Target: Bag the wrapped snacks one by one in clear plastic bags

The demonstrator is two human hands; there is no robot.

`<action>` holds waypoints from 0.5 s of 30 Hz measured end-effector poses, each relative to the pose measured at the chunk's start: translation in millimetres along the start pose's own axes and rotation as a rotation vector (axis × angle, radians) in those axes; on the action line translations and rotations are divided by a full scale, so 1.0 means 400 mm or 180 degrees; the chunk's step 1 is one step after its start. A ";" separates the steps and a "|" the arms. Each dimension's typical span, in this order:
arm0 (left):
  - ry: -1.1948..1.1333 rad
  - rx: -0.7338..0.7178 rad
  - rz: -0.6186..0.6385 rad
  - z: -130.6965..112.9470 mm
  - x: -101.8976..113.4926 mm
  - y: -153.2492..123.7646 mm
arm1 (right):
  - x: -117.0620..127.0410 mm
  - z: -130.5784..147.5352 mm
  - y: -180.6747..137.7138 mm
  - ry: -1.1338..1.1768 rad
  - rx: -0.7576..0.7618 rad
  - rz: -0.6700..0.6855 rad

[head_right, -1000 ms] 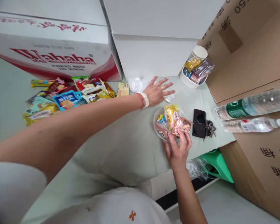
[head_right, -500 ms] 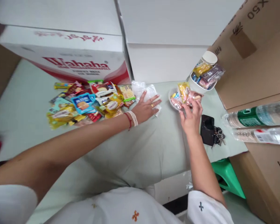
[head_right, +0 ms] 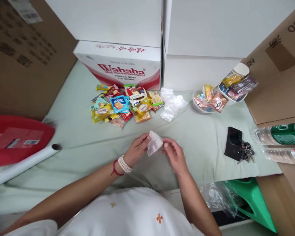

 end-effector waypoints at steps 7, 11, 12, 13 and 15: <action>-0.1094 0.0677 -0.0005 0.031 0.092 -0.063 | -0.099 -0.013 0.005 -0.0073 0.0072 0.0086; -0.1166 0.0675 0.0035 0.036 0.141 -0.081 | -0.122 0.006 0.000 0.0072 0.0014 0.0213; -0.1082 0.0601 -0.0104 0.038 0.163 -0.083 | -0.127 0.009 -0.004 0.0168 -0.0047 0.0222; -0.0948 0.0478 -0.0299 0.037 0.188 -0.084 | -0.133 0.012 -0.008 0.0248 -0.0103 0.0219; -0.0615 0.0182 -0.0598 0.027 0.229 -0.094 | -0.142 0.021 -0.020 0.0243 -0.0094 0.0181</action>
Point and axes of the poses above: each hand's wrist, its own y-axis towards the middle knuckle, its own x-axis out of the back of the hand, z = x × y, the point moved 7 cm from there along y, towards the middle knuckle, and after that the axes turned 12 degrees about -z, right-handed, at the moved point
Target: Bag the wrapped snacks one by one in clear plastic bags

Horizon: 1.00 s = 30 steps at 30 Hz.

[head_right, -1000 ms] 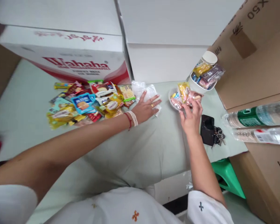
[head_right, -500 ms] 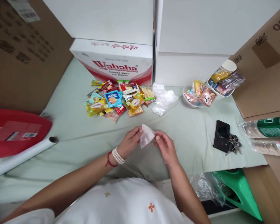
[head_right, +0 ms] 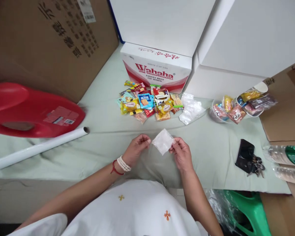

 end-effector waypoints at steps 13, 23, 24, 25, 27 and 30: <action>-0.0553 0.0588 0.0533 0.027 0.031 -0.016 | -0.041 0.042 -0.024 -0.0129 0.0117 0.0121; 0.1163 -0.1362 -0.0180 -0.107 0.132 -0.018 | -0.038 -0.013 -0.036 0.0314 -0.0860 -0.0090; 0.1294 -0.1610 0.0082 -0.118 0.101 -0.036 | -0.048 -0.014 -0.038 0.0296 -0.0890 -0.0059; 0.1380 -0.1781 0.0354 -0.122 0.067 -0.053 | -0.060 -0.014 -0.039 0.0269 -0.0919 -0.0001; 0.1460 -0.1917 0.0680 -0.117 0.007 -0.076 | -0.082 -0.008 -0.042 0.0202 -0.0929 0.0130; 0.1429 -0.1750 0.0698 -0.091 -0.045 -0.072 | -0.098 0.013 -0.042 0.0079 -0.0665 0.0218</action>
Point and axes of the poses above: each hand's wrist, its own y-axis towards the middle knuckle, its own x-axis out of the back of the hand, z = x × y, the point moved 7 cm from there along y, towards the middle knuckle, and after that the axes turned 12 degrees about -z, right-handed, at the moved point
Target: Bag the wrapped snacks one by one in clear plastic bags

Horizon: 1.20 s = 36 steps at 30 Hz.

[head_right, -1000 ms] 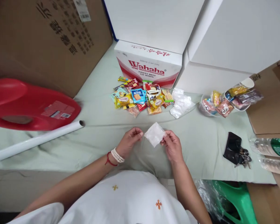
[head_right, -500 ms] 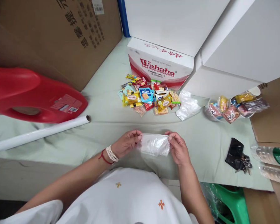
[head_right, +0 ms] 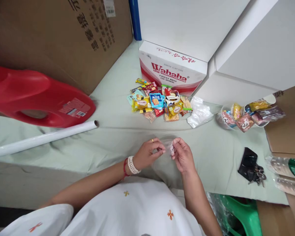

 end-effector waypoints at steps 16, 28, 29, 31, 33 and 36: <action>-0.2859 0.2123 -0.1245 0.170 0.120 -0.023 | 0.237 0.013 -0.014 -0.1377 0.0617 -0.1124; -0.3013 0.1588 -0.0787 0.034 0.114 0.004 | -0.040 0.010 -0.018 -0.0589 0.0572 0.0123; -0.2834 0.1564 -0.0935 0.041 0.133 0.011 | -0.052 0.006 -0.016 -0.0388 0.0396 0.0216; -0.2204 0.1467 -0.1544 0.063 0.190 0.015 | -0.066 -0.003 -0.016 -0.0139 0.0014 0.0334; -0.1430 0.1287 -0.2129 0.069 0.241 -0.003 | -0.070 -0.012 -0.020 -0.0019 -0.0348 0.0321; -0.0804 0.1249 -0.1631 0.052 0.214 -0.042 | -0.070 -0.014 -0.027 0.0108 -0.0473 0.0079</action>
Point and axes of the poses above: each hand's wrist, its own y-axis towards the middle knuckle, its own x-axis out of the back of the hand, z = x × y, the point moved 7 cm from there along y, towards the middle knuckle, and after that the axes turned 12 degrees about -z, right-handed, at the moved point
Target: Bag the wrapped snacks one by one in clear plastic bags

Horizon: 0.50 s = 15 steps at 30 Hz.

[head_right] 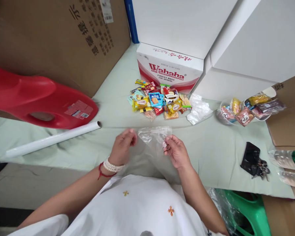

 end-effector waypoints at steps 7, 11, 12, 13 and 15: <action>0.0571 -0.0954 -0.0031 -0.087 -0.020 -0.115 | 0.012 0.022 -0.041 -0.0095 0.0852 -0.0533; 0.0288 -0.0921 0.0761 -0.098 -0.102 -0.117 | 0.005 0.033 -0.081 -0.0466 0.1320 -0.0452; 0.0166 -0.0780 0.0833 -0.089 -0.118 -0.111 | -0.001 0.033 -0.088 -0.0567 0.1382 -0.0390; 0.0034 -0.0649 0.0837 -0.080 -0.130 -0.102 | -0.006 0.035 -0.093 -0.0665 0.1429 -0.0330; -0.0245 -0.0440 0.0781 -0.061 -0.142 -0.081 | -0.007 0.042 -0.095 -0.0779 0.1484 -0.0275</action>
Point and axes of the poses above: each hand's wrist, its own y-axis towards the middle knuckle, its own x-axis out of the back of the hand, z = x × y, the point moved 7 cm from there along y, towards the middle knuckle, and after that the axes turned 12 degrees about -z, right-handed, at the moved point
